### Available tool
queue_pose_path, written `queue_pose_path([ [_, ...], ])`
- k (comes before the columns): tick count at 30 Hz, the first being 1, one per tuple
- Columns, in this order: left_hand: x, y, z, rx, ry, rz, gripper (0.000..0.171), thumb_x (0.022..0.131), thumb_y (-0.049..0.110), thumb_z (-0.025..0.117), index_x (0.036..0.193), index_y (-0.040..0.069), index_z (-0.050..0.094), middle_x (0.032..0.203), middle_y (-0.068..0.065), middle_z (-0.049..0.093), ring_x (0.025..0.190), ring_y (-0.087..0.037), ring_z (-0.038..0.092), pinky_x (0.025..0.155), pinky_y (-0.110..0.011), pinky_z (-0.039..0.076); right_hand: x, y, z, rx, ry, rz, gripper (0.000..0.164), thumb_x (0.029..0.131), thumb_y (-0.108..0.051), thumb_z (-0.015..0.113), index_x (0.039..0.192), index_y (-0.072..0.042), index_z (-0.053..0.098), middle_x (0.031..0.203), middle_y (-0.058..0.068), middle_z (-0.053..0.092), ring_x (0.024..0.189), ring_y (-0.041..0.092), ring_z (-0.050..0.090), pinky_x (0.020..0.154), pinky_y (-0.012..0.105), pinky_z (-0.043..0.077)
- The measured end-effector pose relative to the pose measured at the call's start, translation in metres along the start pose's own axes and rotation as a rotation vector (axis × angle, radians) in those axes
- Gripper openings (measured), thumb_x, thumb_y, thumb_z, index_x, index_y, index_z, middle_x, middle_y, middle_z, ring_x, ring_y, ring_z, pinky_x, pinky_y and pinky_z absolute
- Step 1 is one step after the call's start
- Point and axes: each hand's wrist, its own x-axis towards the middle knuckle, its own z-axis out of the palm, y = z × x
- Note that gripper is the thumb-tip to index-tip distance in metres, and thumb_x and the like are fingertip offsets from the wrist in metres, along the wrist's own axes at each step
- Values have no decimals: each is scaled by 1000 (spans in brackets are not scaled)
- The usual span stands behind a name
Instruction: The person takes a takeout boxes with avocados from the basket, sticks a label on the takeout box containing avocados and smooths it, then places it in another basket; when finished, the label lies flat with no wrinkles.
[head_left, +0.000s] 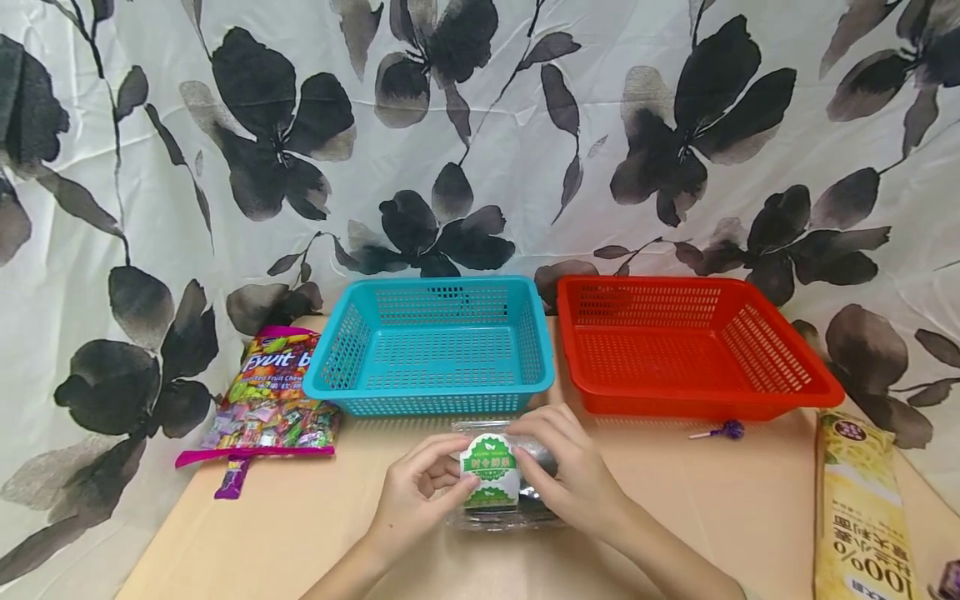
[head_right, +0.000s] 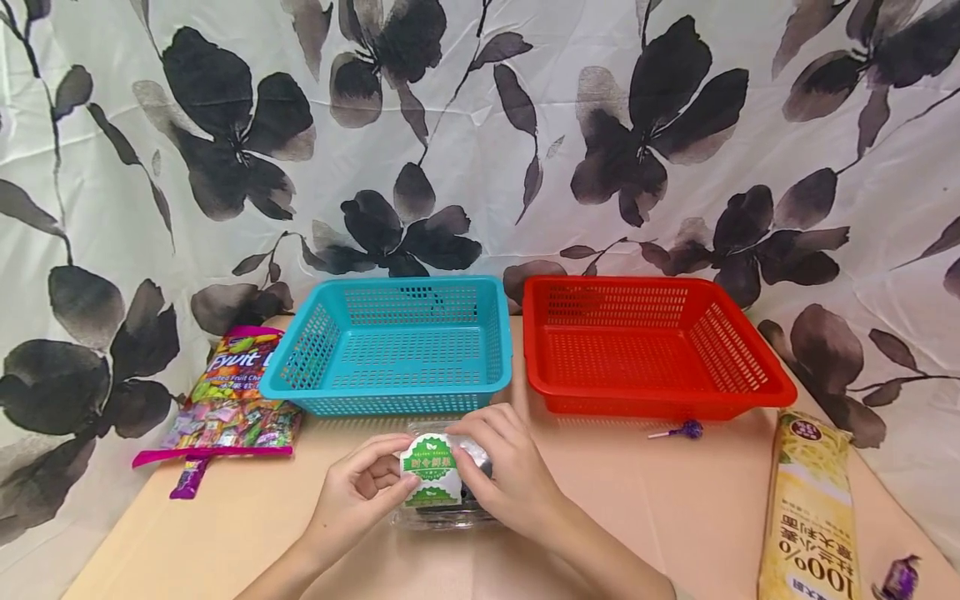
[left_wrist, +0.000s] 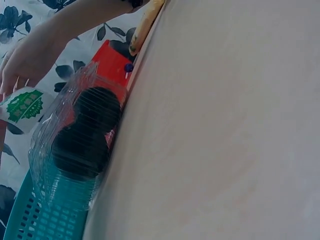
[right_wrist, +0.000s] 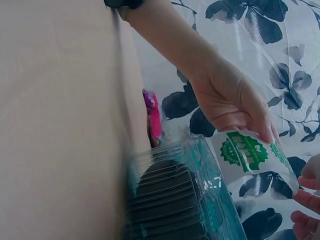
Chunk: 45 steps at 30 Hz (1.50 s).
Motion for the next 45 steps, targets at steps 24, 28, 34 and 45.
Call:
queue_pose_path([
  [24,-6,-4,5,55,-25,33,32,76,-5,63,107,-2,56,101,-14,56,74,-18,61,62,-28,53,-6,3,4,70,-57,70,22,77,-8,66,93,-21,61,94,-14,55,91,5,48,75,22,45],
  [28,-6,-4,5,58,-27,35,32,76,-4,64,107,-1,57,101,-14,57,73,-18,61,61,-28,53,-6,2,2,81,-65,65,21,76,-6,66,91,-20,60,90,-12,56,89,6,49,74,25,46],
  [34,-5,-3,7,46,-42,28,32,76,-4,64,107,-1,57,101,-14,57,73,-19,61,60,-29,53,-5,-1,-1,104,-90,69,17,78,-5,64,87,-19,58,83,-10,58,84,6,51,72,24,46],
  [45,-10,-1,6,62,-76,-9,40,73,-9,64,111,-4,55,105,-19,56,71,-13,63,53,-28,52,-8,0,-6,129,-97,-23,15,78,-7,63,84,-20,57,82,-12,56,80,3,50,69,21,45],
])
